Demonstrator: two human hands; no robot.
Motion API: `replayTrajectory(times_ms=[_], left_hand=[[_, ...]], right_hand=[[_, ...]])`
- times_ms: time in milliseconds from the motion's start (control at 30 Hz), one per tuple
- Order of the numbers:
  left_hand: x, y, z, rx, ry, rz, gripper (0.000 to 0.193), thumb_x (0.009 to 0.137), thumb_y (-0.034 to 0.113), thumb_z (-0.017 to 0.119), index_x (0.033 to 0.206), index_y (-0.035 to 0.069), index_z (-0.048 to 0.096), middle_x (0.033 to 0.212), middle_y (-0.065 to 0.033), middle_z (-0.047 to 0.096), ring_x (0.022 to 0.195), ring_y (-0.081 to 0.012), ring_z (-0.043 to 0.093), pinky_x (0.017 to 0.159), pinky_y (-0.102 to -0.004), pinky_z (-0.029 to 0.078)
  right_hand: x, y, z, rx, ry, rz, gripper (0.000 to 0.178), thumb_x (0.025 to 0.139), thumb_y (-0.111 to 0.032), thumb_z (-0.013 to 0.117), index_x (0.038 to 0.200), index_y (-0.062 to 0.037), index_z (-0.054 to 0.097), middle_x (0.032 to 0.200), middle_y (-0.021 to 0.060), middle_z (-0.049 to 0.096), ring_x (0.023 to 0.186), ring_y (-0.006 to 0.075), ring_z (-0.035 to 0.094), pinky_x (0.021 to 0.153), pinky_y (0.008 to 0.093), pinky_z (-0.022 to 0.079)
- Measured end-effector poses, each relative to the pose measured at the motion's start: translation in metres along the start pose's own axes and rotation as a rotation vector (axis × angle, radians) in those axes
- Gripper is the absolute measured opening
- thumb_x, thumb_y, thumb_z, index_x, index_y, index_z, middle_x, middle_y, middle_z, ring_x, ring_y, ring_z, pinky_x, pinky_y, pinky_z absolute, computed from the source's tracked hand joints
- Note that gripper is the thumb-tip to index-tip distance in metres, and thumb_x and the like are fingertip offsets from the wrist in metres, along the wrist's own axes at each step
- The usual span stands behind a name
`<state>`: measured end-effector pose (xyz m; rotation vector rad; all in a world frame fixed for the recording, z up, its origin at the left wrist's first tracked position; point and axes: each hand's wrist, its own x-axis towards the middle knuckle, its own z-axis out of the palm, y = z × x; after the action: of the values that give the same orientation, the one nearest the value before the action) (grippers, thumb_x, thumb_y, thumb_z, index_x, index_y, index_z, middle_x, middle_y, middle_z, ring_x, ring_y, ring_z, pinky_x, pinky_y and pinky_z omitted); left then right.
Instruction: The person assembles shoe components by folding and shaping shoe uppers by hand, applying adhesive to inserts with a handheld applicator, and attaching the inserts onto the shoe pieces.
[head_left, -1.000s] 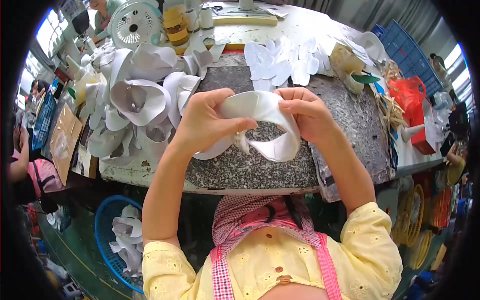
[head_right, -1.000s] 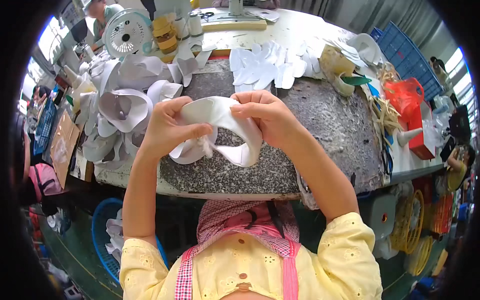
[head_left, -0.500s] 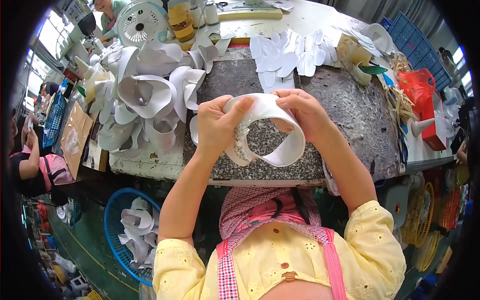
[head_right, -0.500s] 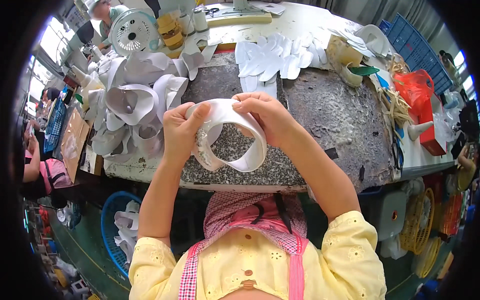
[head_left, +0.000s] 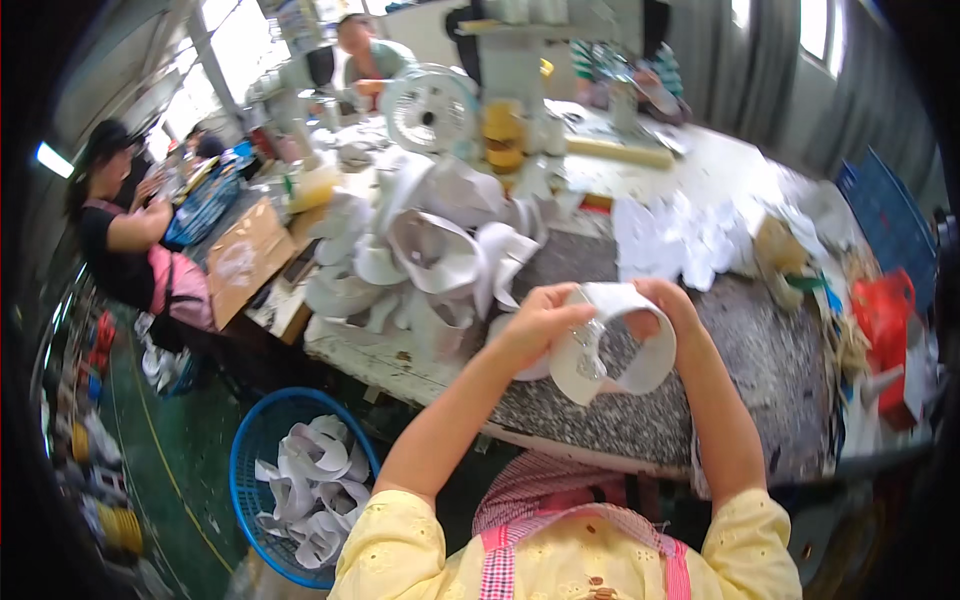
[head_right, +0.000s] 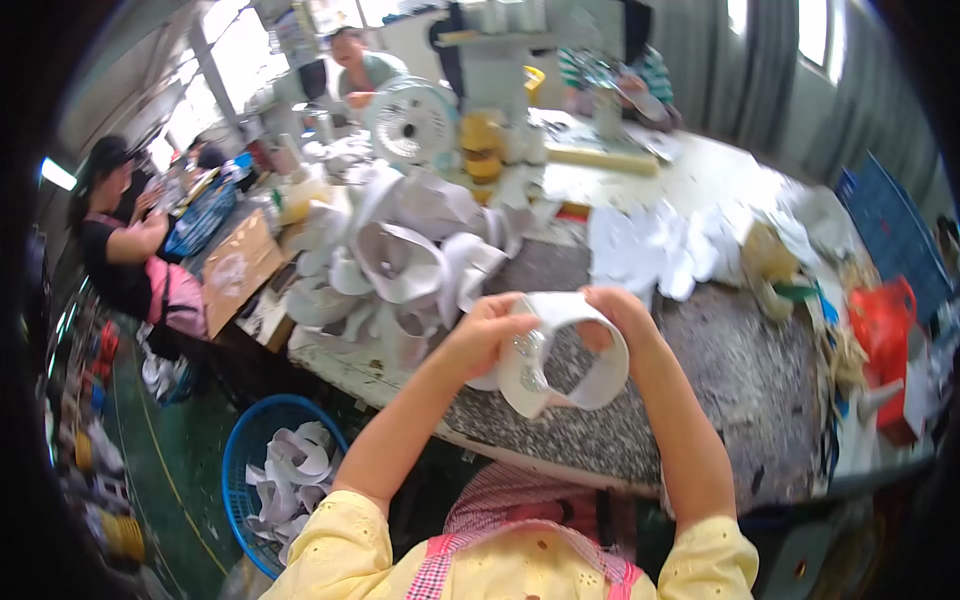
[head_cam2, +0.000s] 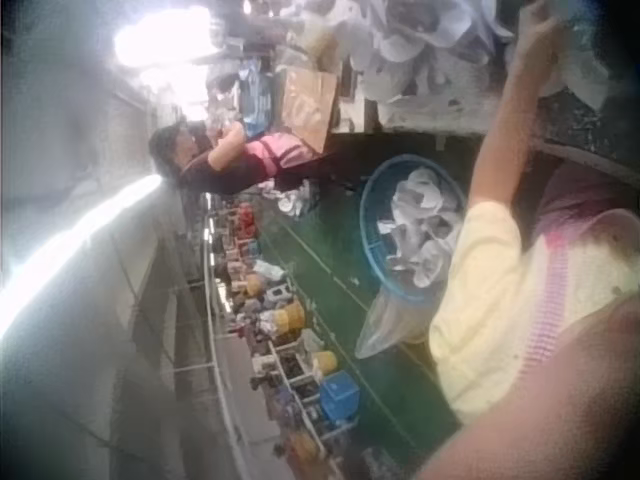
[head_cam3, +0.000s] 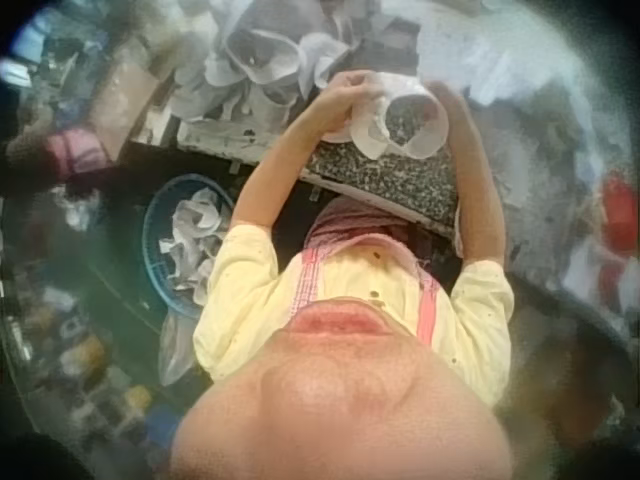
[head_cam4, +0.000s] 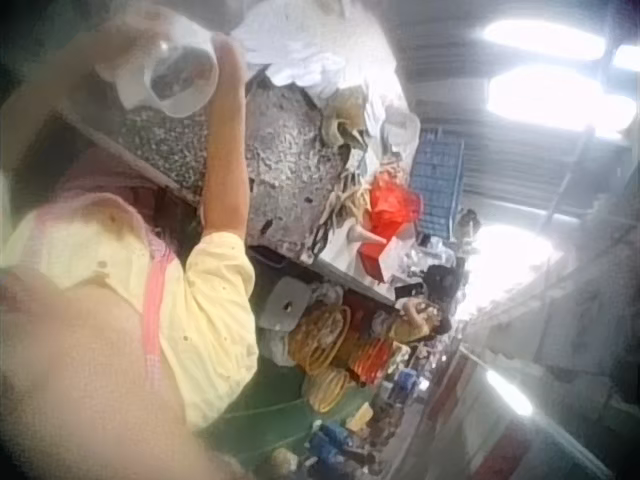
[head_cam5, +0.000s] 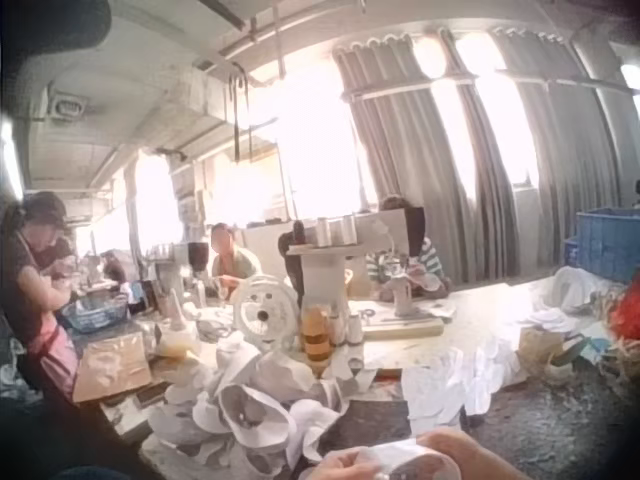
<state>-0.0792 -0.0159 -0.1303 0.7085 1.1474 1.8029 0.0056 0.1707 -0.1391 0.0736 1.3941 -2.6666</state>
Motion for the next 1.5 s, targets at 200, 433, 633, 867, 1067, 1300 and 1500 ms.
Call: replayTrajectory(times_ms=[200,433,633,867,1067,1300,1500], left_hand=[[-0.008,0.013,0.001,0.342,0.299,0.196,0.025,0.075,0.023,0.063,0.078,-0.001,0.058,0.065,0.0001,0.055,0.052,-0.0037,0.046,0.046,-0.019,0.036],[-0.002,0.005,-0.018,-0.082,0.258,0.044,0.037,0.08,0.036,0.056,0.079,0.0,0.058,0.062,0.0002,0.055,0.05,-0.0048,0.048,0.043,-0.0203,0.038],[-0.019,0.009,-0.016,0.027,0.096,0.09,0.019,0.075,0.022,0.064,0.076,0.003,0.058,0.067,0.0001,0.056,0.055,-0.0046,0.05,0.048,-0.0195,0.039],[-0.027,0.011,-0.011,0.088,0.096,0.1,0.02,0.074,0.022,0.065,0.071,0.004,0.058,0.062,0.0018,0.054,0.053,-0.0026,0.047,0.046,-0.0181,0.036],[-0.034,0.022,-0.007,0.344,0.118,0.19,0.022,0.072,0.022,0.067,0.065,0.003,0.06,0.057,0.0025,0.053,0.052,-0.0016,0.044,0.043,-0.0178,0.033],[-0.039,0.02,-0.002,0.395,0.09,0.201,0.023,0.071,0.022,0.068,0.065,0.002,0.06,0.055,0.0038,0.05,0.05,-0.0015,0.041,0.043,-0.0182,0.031],[-0.045,0.012,-0.003,0.458,0.06,0.243,0.025,0.071,0.022,0.068,0.059,0.003,0.056,0.052,0.0063,0.044,0.049,-0.001,0.036,0.042,-0.0197,0.026]], right_hand=[[0.011,0.002,0.04,-0.014,-0.042,-0.037,0.018,0.078,-0.022,0.045,0.075,-0.0043,0.045,0.045,0.0,0.037,0.036,0.0084,0.031,0.035,0.0218,0.024],[0.02,-0.001,0.048,-0.036,-0.058,-0.013,0.019,0.08,-0.022,0.043,0.076,-0.0039,0.045,0.047,0.0008,0.039,0.036,0.0083,0.03,0.036,0.0217,0.024],[0.01,0.003,0.044,-0.047,-0.125,-0.006,0.019,0.081,-0.02,0.043,0.075,-0.0021,0.046,0.047,0.0015,0.039,0.036,0.0088,0.031,0.036,0.0224,0.025],[-0.005,0.002,0.048,-0.165,-0.089,-0.029,0.018,0.081,-0.019,0.045,0.076,-0.0019,0.048,0.051,0.0023,0.042,0.038,0.009,0.035,0.036,0.0222,0.027],[-0.019,0.005,0.044,-0.226,-0.037,0.042,0.019,0.078,-0.017,0.053,0.086,0.0006,0.053,0.064,0.0017,0.053,0.051,0.0067,0.048,0.045,0.0199,0.038],[-0.034,0.008,0.049,-0.299,-0.094,-0.068,0.019,0.079,-0.017,0.056,0.085,0.0007,0.053,0.071,-0.0007,0.054,0.061,0.003,0.049,0.053,0.018,0.038],[-0.063,0.01,0.07,-0.79,0.014,-0.205,0.022,0.077,-0.022,0.058,0.074,-0.0022,0.05,0.06,-0.0023,0.048,0.055,0.0031,0.044,0.046,0.0206,0.034]])
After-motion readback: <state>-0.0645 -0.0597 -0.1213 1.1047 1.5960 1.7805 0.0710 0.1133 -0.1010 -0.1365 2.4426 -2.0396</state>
